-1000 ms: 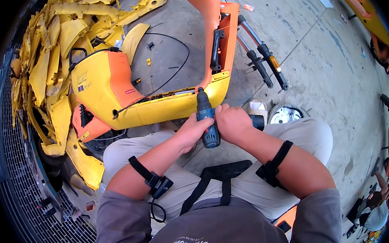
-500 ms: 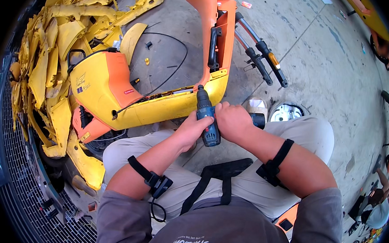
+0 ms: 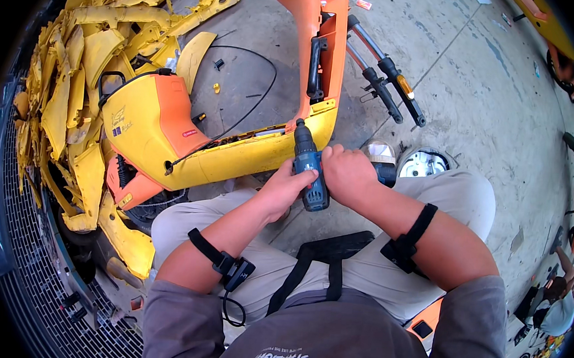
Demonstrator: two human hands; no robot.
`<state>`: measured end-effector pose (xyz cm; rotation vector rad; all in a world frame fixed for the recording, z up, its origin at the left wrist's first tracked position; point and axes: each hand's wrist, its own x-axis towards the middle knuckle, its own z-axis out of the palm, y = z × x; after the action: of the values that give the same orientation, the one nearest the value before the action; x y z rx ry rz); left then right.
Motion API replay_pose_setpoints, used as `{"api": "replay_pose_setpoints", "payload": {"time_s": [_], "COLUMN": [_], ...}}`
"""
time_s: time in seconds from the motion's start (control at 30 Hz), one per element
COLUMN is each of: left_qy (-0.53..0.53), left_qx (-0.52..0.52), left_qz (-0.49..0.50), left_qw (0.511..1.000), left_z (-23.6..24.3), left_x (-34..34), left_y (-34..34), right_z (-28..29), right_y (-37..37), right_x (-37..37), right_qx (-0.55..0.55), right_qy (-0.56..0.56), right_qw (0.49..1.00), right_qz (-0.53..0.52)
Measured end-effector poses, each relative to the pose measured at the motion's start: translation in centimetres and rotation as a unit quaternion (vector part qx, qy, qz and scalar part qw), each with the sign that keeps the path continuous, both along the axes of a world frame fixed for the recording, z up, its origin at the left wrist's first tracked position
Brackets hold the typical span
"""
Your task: The person uses a power drill to drive screws into the plastic body panels of a yellow scooter while sitting on the floor.
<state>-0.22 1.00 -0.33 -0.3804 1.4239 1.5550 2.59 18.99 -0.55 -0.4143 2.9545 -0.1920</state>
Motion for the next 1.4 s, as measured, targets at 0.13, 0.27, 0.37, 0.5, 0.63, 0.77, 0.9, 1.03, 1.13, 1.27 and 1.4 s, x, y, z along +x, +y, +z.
{"api": "replay_pose_setpoints", "payload": {"time_s": [0.13,0.27,0.37,0.5,0.63,0.77,0.9,1.03,1.13,1.27,1.4], "left_qy": [-0.004,-0.011,-0.013,0.035,0.111,0.315,0.317,0.397,0.495,0.518,0.490], "left_qx": [0.002,0.022,0.057,0.124,0.105,-0.097,-0.156,-0.254,-0.324,-0.358,-0.312], "left_qz": [0.002,0.047,0.053,0.042,-0.011,-0.030,-0.022,-0.055,-0.096,-0.081,-0.104], "left_qw": [1.000,0.999,0.997,0.991,0.988,0.944,0.935,0.880,0.801,0.773,0.807], "left_z": [-0.3,0.3,1.5,2.8,3.6,5.0,5.0,3.1,1.4,-6.3,-7.1], "left_x": [0.0,-0.1,-0.2,-2.4,-5.2,-7.1,-9.7,-15.5,-18.4,-22.6,-22.2], "left_y": [-0.2,0.4,1.3,2.2,2.0,3.0,3.2,4.9,7.9,9.7,10.6], "right_z": [0.3,1.1,3.1,5.7,5.4,5.0,3.4,0.6,1.7,2.5,1.9], "right_y": [-0.1,0.1,1.0,3.4,6.4,6.3,6.6,5.2,5.1,5.8,6.1], "right_x": [-0.2,-0.6,-1.1,-3.1,-4.5,-4.4,-3.9,-3.4,-3.7,-4.3,-4.6], "right_qx": [-0.019,-0.007,-0.010,-0.139,-0.437,-0.669,-0.690,-0.701,-0.747,-0.757,-0.765], "right_qy": [-0.039,-0.058,-0.085,-0.160,-0.277,-0.268,-0.274,-0.244,-0.233,-0.250,-0.262], "right_qw": [0.999,0.998,0.995,0.964,0.815,0.579,0.551,0.554,0.506,0.468,0.446], "right_qz": [-0.008,-0.010,-0.043,-0.157,-0.261,-0.382,-0.382,-0.377,-0.364,-0.382,-0.384]}}
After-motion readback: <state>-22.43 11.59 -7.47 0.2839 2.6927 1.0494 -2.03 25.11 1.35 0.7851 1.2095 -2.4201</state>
